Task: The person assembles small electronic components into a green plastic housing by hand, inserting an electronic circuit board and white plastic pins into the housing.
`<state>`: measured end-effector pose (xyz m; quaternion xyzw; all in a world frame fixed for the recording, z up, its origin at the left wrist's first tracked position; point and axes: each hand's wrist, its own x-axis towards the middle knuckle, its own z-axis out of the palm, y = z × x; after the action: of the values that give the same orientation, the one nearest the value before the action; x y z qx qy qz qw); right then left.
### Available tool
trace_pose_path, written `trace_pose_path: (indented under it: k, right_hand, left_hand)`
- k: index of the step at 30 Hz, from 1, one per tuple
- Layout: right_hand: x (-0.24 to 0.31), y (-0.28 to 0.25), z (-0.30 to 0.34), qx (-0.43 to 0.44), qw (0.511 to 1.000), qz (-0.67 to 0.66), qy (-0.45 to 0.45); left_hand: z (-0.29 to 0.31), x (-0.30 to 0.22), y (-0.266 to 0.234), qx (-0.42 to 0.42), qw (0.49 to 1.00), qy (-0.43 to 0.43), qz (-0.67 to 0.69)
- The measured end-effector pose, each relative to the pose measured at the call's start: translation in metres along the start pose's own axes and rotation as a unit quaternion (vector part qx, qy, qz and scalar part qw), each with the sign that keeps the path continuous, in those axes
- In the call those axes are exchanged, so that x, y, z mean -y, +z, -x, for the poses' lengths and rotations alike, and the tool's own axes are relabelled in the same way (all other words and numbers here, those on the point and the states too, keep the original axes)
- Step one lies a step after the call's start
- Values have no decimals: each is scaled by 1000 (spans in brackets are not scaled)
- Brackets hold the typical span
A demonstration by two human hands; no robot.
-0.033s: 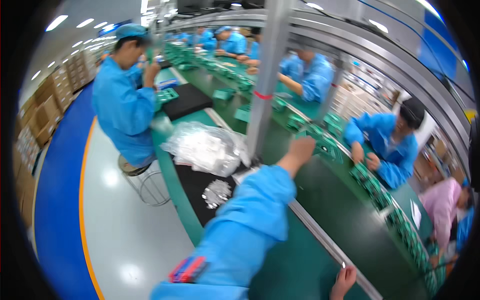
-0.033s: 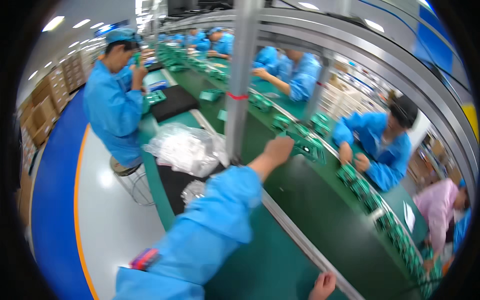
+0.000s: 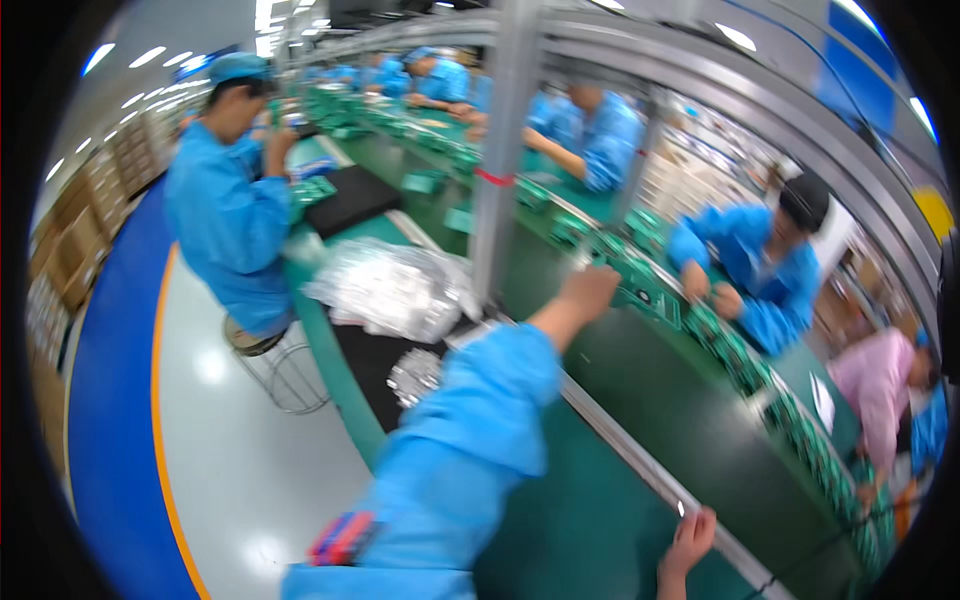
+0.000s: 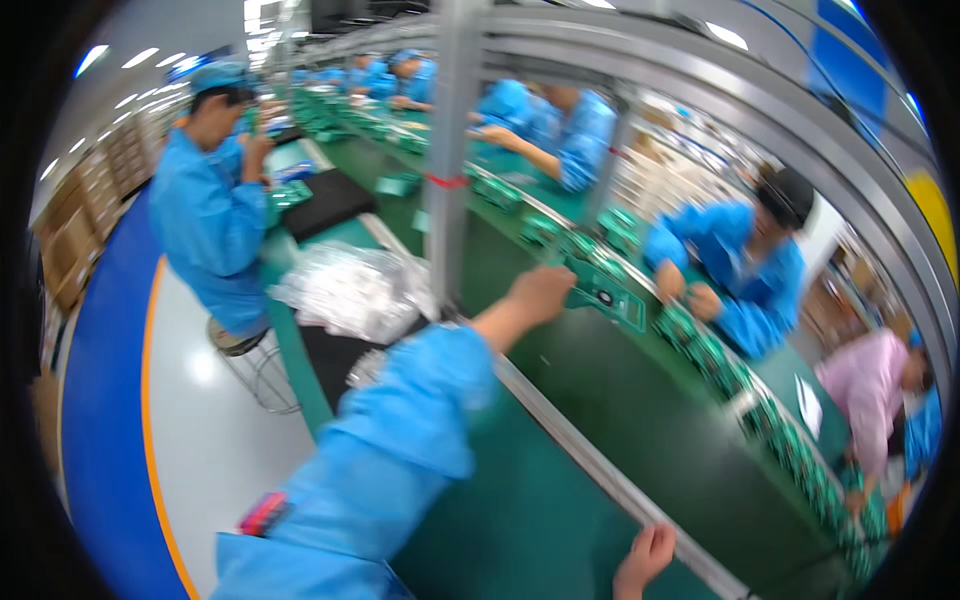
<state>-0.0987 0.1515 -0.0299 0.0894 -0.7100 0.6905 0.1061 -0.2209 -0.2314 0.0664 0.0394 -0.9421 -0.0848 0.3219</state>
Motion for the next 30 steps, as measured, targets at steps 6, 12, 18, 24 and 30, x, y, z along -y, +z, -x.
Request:
trace_pose_path:
  k: [6, 12, 18, 24, 30]
  right_hand:
    - [33, -24, 1, -184, 964, -186, -35]
    - [79, -70, 36, 47, 995, 43, -80]
    - [93, -78, 49, 203, 871, 399, -201]
    - [107, -49, 28, 339, 753, 529, -199]
    - [104, -37, 13, 390, 726, 537, -179]
  left_hand:
    - [115, -137, -58, 159, 926, 296, 174]
    - [184, -203, -56, 122, 860, 451, 206]
    - [240, -257, -83, 102, 815, 448, 353]
    - [302, -288, -73, 251, 762, 475, 362]
    - [306, -285, -67, 310, 735, 463, 388]
